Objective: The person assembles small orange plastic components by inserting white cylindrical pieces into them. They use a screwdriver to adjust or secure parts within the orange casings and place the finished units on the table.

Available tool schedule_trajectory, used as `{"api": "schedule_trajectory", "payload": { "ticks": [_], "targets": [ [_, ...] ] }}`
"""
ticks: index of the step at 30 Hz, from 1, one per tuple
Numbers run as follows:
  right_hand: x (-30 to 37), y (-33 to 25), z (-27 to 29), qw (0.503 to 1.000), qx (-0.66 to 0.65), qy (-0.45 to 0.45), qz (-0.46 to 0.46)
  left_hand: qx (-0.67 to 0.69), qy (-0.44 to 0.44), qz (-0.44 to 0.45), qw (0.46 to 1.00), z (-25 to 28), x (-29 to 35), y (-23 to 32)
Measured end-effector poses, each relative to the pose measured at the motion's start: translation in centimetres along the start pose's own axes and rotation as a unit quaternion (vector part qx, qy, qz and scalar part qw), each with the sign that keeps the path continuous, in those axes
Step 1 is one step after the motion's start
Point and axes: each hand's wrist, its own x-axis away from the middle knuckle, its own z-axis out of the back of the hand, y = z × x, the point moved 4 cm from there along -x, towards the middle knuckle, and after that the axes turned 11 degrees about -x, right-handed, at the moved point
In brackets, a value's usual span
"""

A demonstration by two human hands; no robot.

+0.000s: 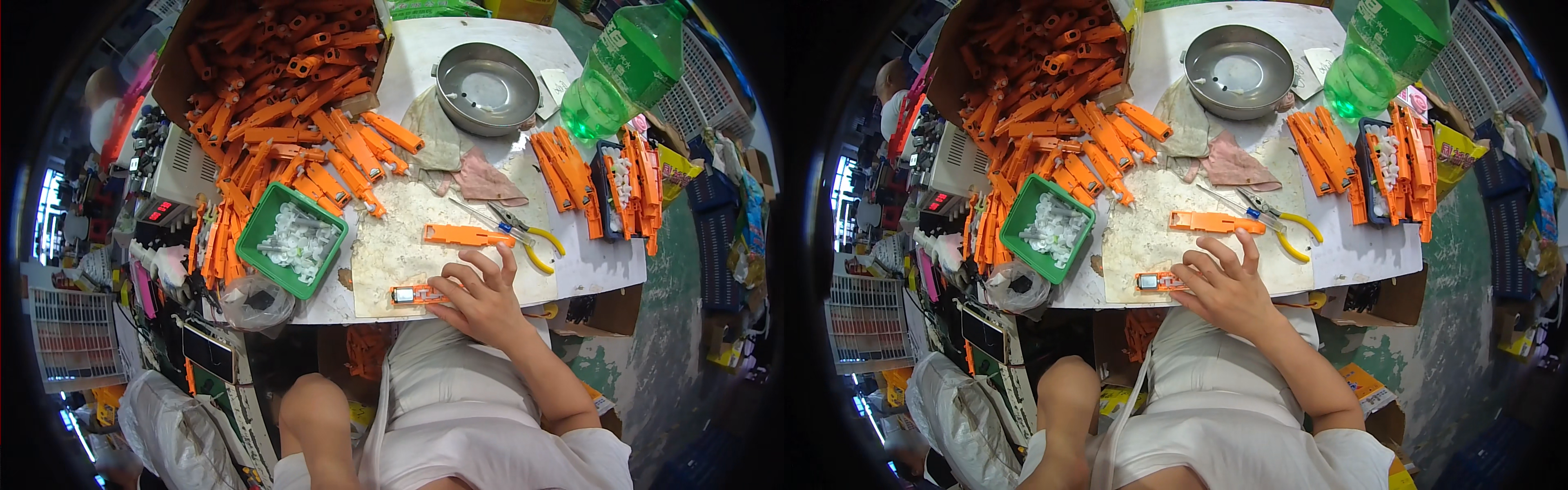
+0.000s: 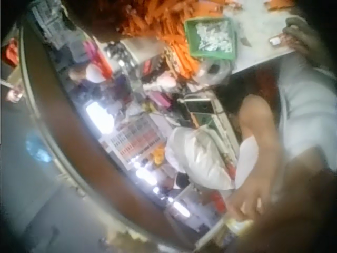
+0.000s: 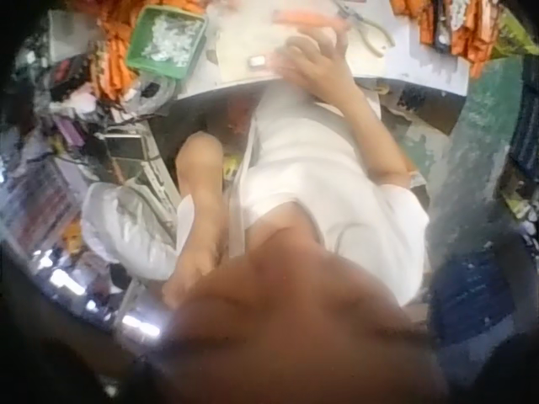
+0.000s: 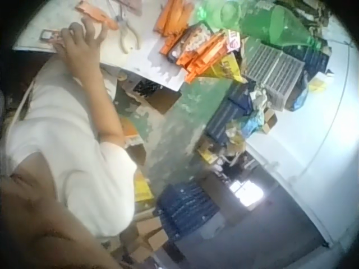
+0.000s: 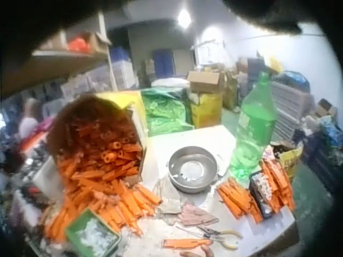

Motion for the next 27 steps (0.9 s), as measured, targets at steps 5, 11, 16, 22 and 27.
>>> {"api": "schedule_trajectory", "payload": {
  "ticks": [5,11,16,22,27],
  "targets": [
    [0.4,0.4,-0.1,1.0,0.001,0.003,0.003,0.09,0.006,0.076,0.993,-1.7,1.0,1.0],
    [0.1,0.1,0.1,1.0,0.003,-0.007,0.005,-0.047,-0.106,-0.02,0.993,-2.6,3.9,2.5],
    [0.2,0.3,0.4,0.999,-0.031,0.006,-0.013,-0.146,0.069,-0.14,0.977,2.9,1.7,0.2],
    [0.0,0.0,0.5,0.999,-0.039,0.011,-0.009,-0.435,-0.024,-0.36,0.825,0.4,-1.2,1.6],
    [0.2,0.5,0.5,0.999,-0.05,0.015,-0.011,-0.656,-0.132,-0.385,0.635,-2.1,-2.4,2.5]
  ]
}}
